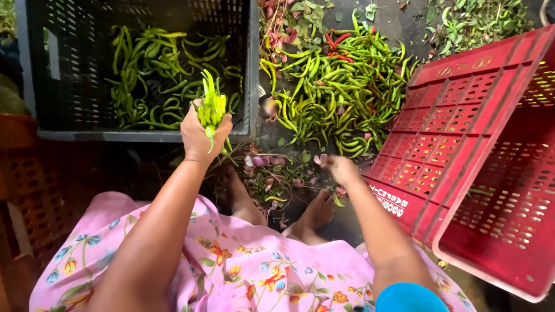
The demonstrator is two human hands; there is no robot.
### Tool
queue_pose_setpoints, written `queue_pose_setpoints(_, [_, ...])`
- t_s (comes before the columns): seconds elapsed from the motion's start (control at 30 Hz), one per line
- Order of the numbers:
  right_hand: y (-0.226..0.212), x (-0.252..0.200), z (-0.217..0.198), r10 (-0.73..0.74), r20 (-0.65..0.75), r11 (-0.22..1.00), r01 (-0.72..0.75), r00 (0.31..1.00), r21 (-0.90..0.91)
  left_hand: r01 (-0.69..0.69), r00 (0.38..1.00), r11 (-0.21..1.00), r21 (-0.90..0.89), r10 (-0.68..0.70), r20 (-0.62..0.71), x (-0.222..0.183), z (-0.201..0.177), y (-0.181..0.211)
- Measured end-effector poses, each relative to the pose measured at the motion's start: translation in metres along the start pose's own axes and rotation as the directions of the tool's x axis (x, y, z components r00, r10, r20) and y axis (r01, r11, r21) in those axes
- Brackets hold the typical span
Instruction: The person sits on the floor and sorts green chilies by hand, picking them from a pile and placing them into a black crate. Other vegetables like tomatoes and onions are visible in nearby crates, and other workers are present in the background.
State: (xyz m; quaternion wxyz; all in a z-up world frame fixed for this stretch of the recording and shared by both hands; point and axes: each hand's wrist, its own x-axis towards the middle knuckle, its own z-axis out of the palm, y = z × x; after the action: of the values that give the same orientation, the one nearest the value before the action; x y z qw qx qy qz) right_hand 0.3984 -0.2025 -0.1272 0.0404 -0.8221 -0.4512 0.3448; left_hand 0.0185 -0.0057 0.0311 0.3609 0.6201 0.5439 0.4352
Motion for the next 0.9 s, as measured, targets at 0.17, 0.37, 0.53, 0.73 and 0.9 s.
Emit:
queue_pose_setpoints(0.17, [-0.022,0.022,-0.006,-0.007,-0.105,0.996,-0.002,0.994,-0.086,0.003,1.0,1.0,-0.014,-0.003,0.003,-0.002,-0.002,0.002])
queue_pose_setpoints(0.37, [0.006,0.074,0.024,-0.173,-0.167,0.956,0.206,0.971,0.207,-0.035,0.999,0.998,0.051,0.035,0.004,-0.004,0.001,-0.014])
queue_pose_setpoints(0.53, [-0.003,0.084,0.07,0.176,0.306,0.29,-0.346,0.936,0.892,-0.105,0.994,0.976,0.19,0.1,0.035,-0.007,-0.009,-0.035])
queue_pose_setpoints(0.73, [-0.011,0.069,0.028,0.161,-0.083,0.439,0.004,0.983,0.898,-0.018,0.999,0.997,-0.07,0.022,0.05,0.005,0.005,-0.036])
queue_pose_setpoints(0.9, [-0.042,0.057,-0.045,0.136,-0.116,0.23,0.083,0.984,0.97,-0.148,0.989,0.986,0.079,0.146,0.031,0.004,0.006,-0.048])
